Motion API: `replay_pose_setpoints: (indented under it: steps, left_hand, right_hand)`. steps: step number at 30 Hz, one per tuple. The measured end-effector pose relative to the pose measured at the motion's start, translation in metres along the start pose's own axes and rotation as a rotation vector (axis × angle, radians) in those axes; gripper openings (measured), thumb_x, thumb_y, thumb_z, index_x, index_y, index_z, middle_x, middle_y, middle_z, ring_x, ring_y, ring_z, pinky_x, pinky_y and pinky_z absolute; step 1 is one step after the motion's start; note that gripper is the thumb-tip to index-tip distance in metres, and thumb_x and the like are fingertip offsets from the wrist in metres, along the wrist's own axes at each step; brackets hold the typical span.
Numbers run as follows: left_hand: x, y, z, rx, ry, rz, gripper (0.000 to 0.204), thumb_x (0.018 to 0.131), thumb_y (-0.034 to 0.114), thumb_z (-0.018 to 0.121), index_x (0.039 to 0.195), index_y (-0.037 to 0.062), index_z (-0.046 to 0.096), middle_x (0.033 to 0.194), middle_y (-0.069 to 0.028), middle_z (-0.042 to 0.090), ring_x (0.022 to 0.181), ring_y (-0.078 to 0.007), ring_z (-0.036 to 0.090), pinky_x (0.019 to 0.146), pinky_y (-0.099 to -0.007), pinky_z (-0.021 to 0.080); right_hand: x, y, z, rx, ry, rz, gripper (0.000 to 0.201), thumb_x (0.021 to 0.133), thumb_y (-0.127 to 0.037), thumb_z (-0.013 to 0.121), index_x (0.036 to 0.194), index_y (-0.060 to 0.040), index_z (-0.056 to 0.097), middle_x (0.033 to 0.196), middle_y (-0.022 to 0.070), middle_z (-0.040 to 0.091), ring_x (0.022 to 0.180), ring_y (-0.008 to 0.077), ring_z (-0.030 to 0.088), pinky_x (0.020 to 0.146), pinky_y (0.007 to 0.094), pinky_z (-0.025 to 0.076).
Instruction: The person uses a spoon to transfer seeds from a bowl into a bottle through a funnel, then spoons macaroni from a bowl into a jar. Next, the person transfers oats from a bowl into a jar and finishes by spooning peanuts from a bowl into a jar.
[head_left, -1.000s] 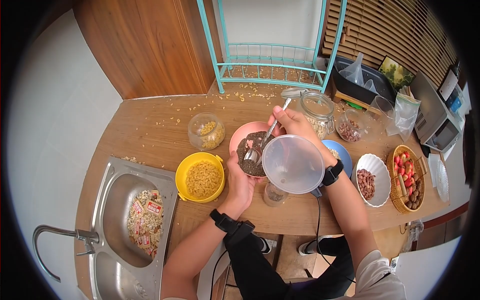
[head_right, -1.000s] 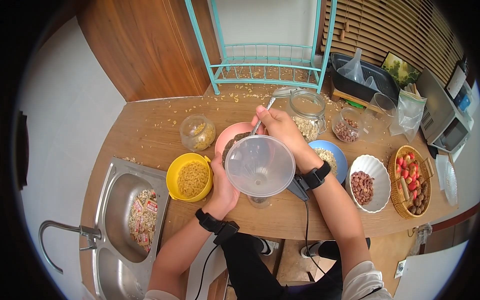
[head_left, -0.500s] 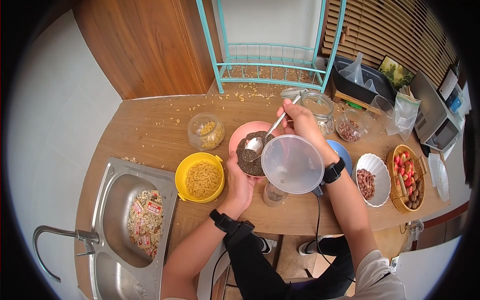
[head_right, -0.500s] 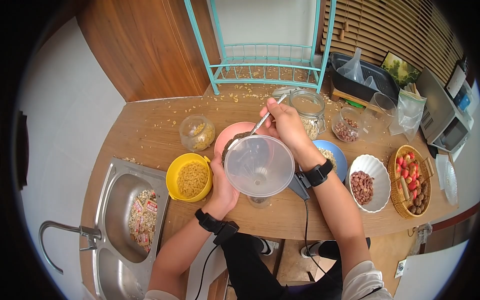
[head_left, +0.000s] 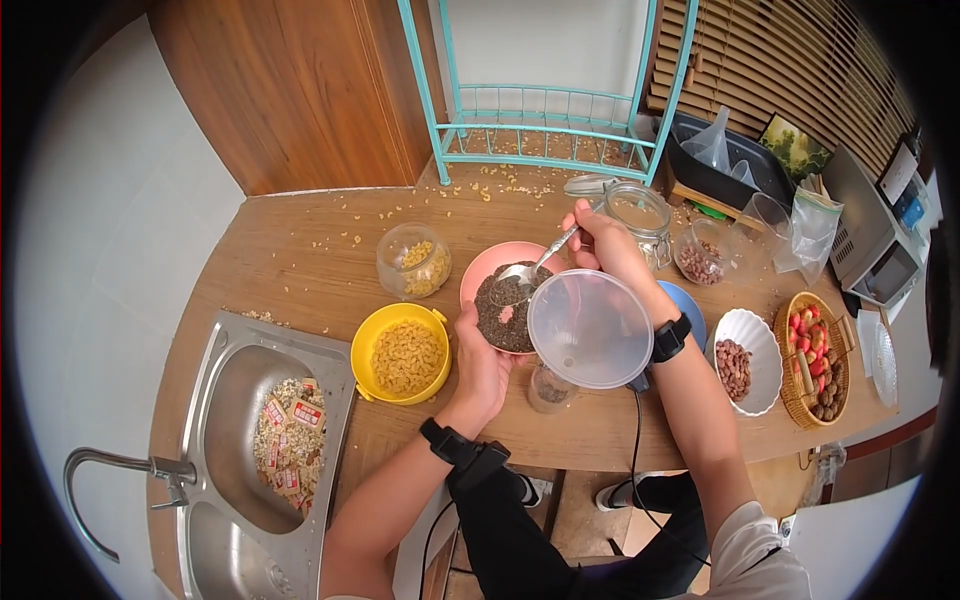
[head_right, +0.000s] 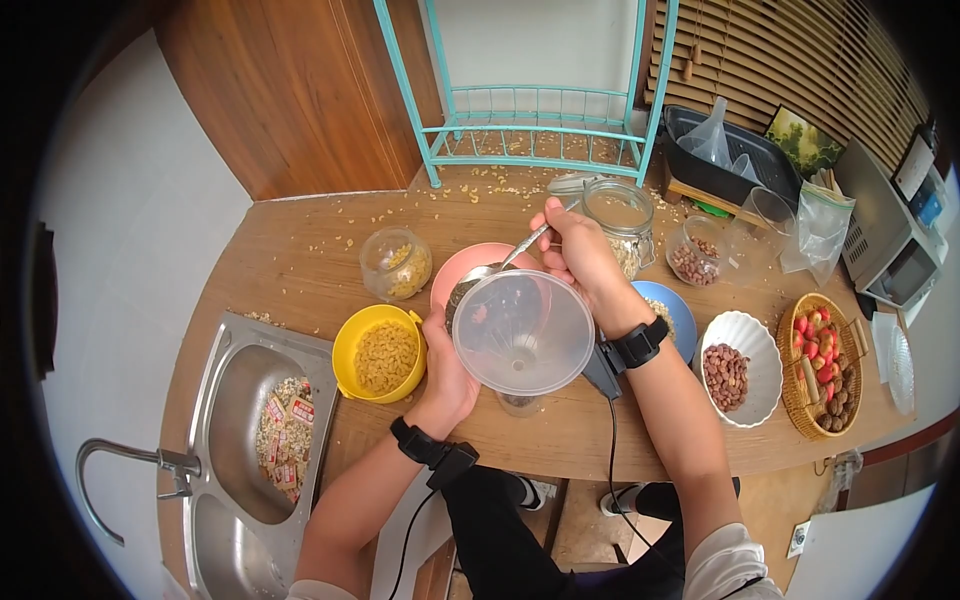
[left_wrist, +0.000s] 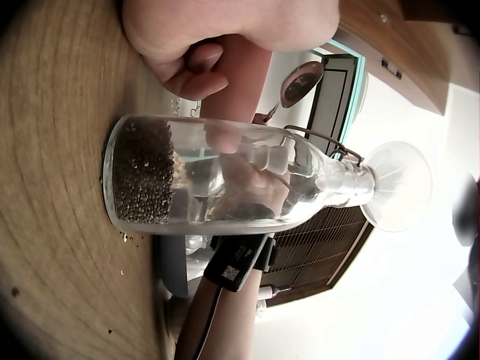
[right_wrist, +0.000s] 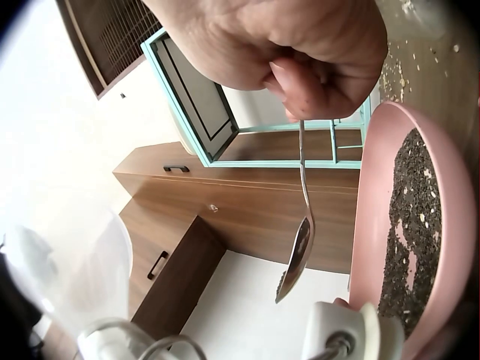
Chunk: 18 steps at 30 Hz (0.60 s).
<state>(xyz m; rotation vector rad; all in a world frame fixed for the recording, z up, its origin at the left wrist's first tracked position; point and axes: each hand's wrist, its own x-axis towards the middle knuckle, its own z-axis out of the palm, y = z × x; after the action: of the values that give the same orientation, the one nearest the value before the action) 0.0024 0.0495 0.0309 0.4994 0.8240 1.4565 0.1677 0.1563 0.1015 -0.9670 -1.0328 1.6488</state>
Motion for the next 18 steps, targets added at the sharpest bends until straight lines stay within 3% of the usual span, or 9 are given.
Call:
replay_pose_setpoints:
  steps: [9,18]
  left_hand:
    - [0.000,0.000,0.000,0.007,-0.020,0.013,0.052,0.105,0.054,0.025,0.114,0.0117,0.053,0.097,-0.0027,0.065,0.078,-0.0135,0.059,0.062,-0.0291,0.043]
    - [0.002,-0.003,-0.003,-0.003,-0.015,-0.015,0.052,0.105,0.053,0.025,0.114,0.0102,0.053,0.097,-0.0034,0.064,0.077,-0.0136,0.059,0.061,-0.0290,0.043]
  right_hand:
    - [0.002,0.002,-0.001,0.058,0.016,0.021,0.035,0.108,-0.034,0.044,0.094,-0.0049,0.057,0.069,-0.0021,0.049,0.042,0.0037,0.029,0.033,0.0214,0.022]
    - [-0.018,-0.019,0.010,0.022,0.004,-0.071,0.034,0.107,-0.034,0.046,0.095,-0.0050,0.057,0.069,-0.0018,0.049,0.043,0.0037,0.029,0.034,0.0216,0.021]
